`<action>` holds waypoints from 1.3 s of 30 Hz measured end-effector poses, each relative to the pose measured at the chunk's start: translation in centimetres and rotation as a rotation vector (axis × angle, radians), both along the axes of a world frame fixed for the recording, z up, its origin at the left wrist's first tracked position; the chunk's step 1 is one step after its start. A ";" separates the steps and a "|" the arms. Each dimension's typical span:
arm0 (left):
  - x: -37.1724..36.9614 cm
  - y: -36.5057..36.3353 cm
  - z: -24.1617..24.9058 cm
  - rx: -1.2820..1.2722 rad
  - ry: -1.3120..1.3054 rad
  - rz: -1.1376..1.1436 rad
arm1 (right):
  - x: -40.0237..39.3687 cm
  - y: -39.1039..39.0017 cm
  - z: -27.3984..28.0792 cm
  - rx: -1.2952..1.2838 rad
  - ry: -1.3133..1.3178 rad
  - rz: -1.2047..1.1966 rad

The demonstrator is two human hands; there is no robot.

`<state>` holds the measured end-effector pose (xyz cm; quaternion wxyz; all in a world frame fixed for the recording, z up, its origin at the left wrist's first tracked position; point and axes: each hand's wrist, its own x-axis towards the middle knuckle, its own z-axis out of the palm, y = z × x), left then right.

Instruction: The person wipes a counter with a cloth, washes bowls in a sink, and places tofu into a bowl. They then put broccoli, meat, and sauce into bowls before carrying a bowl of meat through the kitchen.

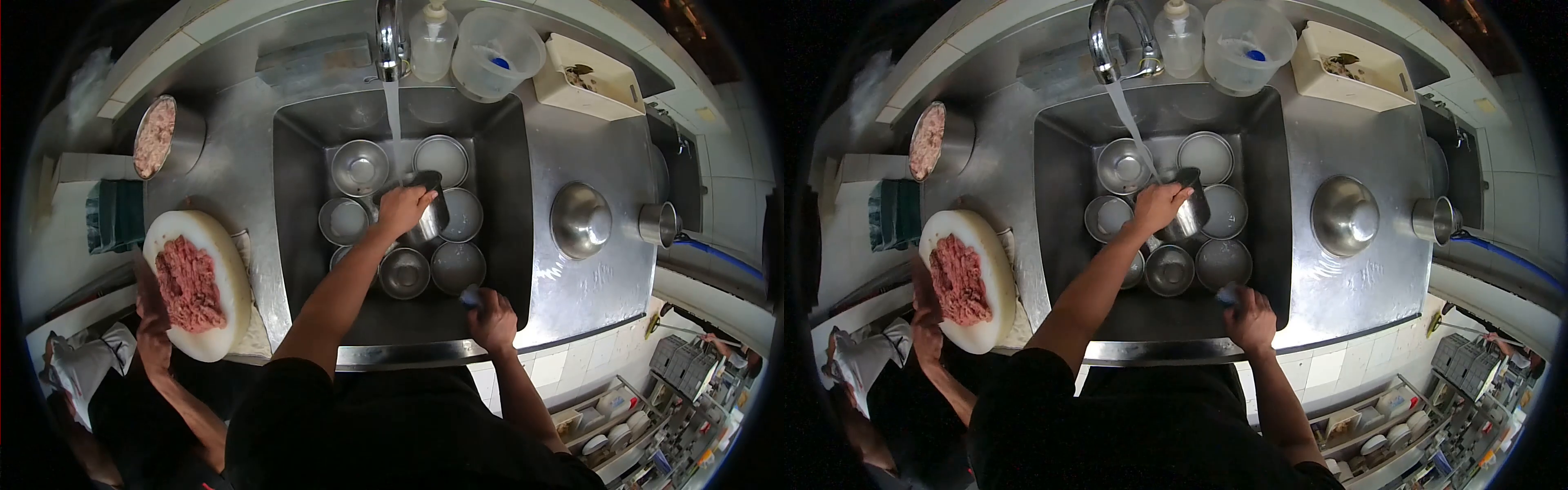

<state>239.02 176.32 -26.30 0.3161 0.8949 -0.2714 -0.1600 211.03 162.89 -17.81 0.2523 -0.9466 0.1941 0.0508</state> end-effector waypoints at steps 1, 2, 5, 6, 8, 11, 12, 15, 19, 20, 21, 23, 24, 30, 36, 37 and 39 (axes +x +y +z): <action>0.5 -0.2 -0.8 -0.013 -0.030 -0.071 | 0.0 0.0 0.0 -0.003 -0.006 -0.004; 0.8 -0.4 -1.6 -0.027 -0.061 -0.141 | 0.1 0.1 0.0 -0.006 -0.012 -0.007; 0.6 0.3 -3.0 -0.091 -0.179 -0.266 | 0.4 0.1 0.3 -0.015 0.013 -0.022; 1.0 0.6 -3.4 -0.064 -0.055 -0.267 | 0.3 0.2 0.3 -0.018 0.029 -0.031; 2.1 1.9 -3.4 -0.008 0.198 -0.266 | 0.2 0.2 0.1 -0.014 -0.004 -0.034; 5.4 4.5 -6.5 -0.262 -0.025 0.344 | 0.4 0.2 -0.1 -0.023 -0.014 -0.044; 7.0 5.8 -7.2 -0.165 -0.121 0.477 | 0.4 0.2 0.0 -0.027 -0.008 -0.049; 7.7 9.4 -11.0 0.480 -0.265 0.253 | 0.4 0.4 -0.2 -0.036 0.005 -0.058; 7.6 11.0 -15.6 0.727 -0.470 -0.035 | 0.8 0.4 -0.2 -0.047 0.020 -0.057; 8.4 10.9 -16.4 0.767 -0.375 -0.133 | 0.9 0.5 -0.2 -0.054 0.024 -0.062; 9.1 10.7 -17.0 0.805 -0.279 -0.230 | 0.9 0.5 0.0 -0.058 0.011 -0.062; 10.1 10.1 -16.4 0.777 -0.115 -0.368 | 1.0 0.4 -0.4 -0.062 0.006 -0.044; 10.2 9.8 -15.8 0.697 -0.078 -0.266 | 0.8 0.3 -0.4 -0.059 0.009 -0.032; 11.4 12.3 -10.5 -0.127 0.241 0.492 | 5.9 -0.2 -0.7 0.292 0.113 -0.003; 6.9 9.3 -3.3 -0.198 0.328 0.292 | 28.2 1.4 3.1 0.382 0.077 0.108; 5.8 8.5 -2.9 -0.165 0.277 0.291 | 31.1 1.6 2.9 0.361 0.027 0.154; 4.2 7.1 -2.4 -0.100 0.178 0.289 | 35.2 1.8 2.1 0.325 -0.012 0.270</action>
